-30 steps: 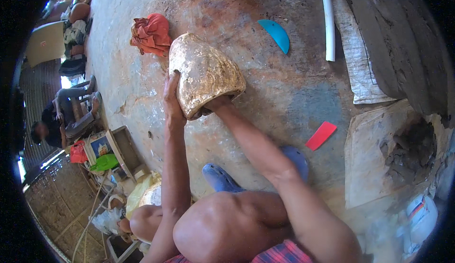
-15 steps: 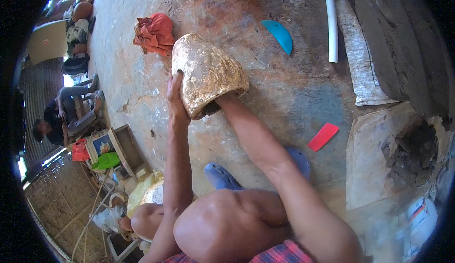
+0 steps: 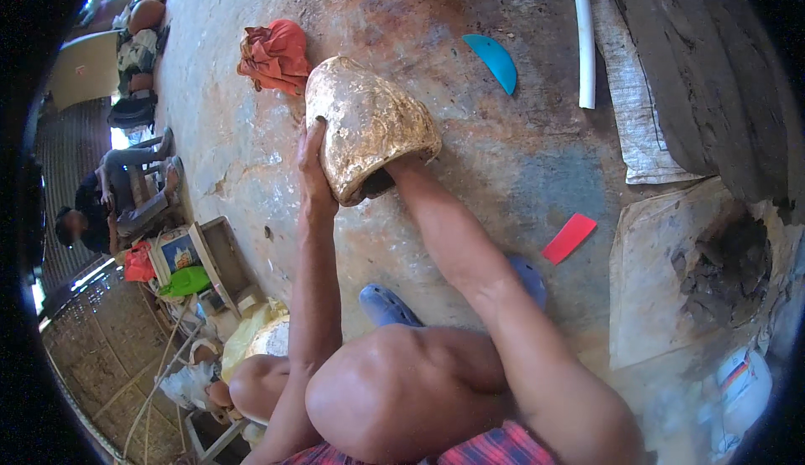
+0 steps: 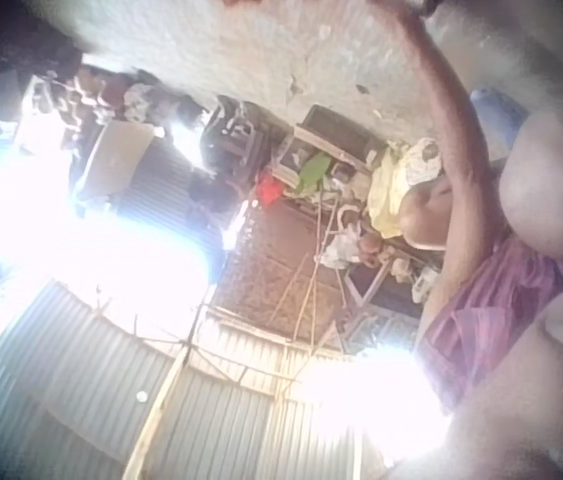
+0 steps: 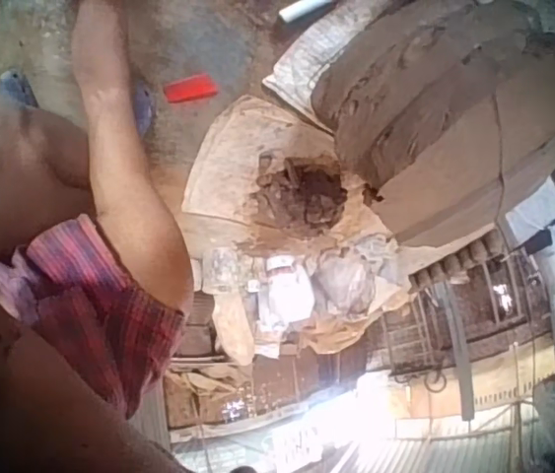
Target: The person shapes a clay vessel by hand, scraping and smoothing its exterior with a small red tool, then inserts a white pipe into a hole in the vessel, and finally breaks away a dried clay shell to reveal a finished pot inside.
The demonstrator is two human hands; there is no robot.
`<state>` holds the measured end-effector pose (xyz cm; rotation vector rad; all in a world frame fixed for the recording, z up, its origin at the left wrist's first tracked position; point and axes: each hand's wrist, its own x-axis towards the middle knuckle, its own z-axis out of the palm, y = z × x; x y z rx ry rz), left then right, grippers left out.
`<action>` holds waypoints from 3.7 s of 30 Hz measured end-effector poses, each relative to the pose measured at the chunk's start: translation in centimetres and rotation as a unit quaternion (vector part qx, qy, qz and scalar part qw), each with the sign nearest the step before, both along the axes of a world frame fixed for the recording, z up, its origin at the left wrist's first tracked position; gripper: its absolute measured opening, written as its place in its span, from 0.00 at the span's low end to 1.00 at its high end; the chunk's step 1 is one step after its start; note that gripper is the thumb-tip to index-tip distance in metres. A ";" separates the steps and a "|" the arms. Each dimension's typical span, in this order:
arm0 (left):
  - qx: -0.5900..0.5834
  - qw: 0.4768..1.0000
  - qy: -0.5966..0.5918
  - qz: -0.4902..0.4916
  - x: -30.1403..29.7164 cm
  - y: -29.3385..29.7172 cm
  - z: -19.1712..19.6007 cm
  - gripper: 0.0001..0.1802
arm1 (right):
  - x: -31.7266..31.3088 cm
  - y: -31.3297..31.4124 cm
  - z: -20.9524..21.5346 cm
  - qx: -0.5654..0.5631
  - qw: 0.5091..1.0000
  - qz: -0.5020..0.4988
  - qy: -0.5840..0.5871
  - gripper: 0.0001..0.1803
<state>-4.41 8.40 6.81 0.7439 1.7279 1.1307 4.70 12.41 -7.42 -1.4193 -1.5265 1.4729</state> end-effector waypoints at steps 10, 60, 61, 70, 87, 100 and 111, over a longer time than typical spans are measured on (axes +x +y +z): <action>-0.016 0.995 -0.097 0.002 -1.8 0.1 -2.5 0.35 | 0.3 -0.9 1.3 0.074 0.997 0.002 0.021 0.30; -0.027 0.993 -0.119 -0.008 -1.6 0.4 -0.9 0.34 | 5.9 -6.4 6.3 0.113 0.965 0.238 0.017 0.14; -0.020 0.993 -0.117 -0.009 -1.7 0.5 -1.0 0.34 | 6.3 -6.0 6.5 0.098 0.963 0.250 0.016 0.15; -0.020 0.996 -0.091 0.000 -1.2 0.5 -1.4 0.33 | 6.3 -6.8 4.8 0.087 0.969 0.230 0.014 0.15; 0.121 0.891 0.363 -0.243 -1.4 -8.2 -2.6 0.80 | 0.9 -2.3 3.2 0.318 0.948 0.035 0.011 0.14; 0.106 0.900 0.344 -0.245 -1.7 -8.3 -3.1 0.78 | 6.2 -6.3 6.7 0.234 0.932 0.257 -0.102 0.15; 0.119 0.915 0.304 -0.238 -2.4 -8.4 -3.7 0.79 | 8.3 -10.1 7.8 0.034 0.965 0.260 -0.017 0.24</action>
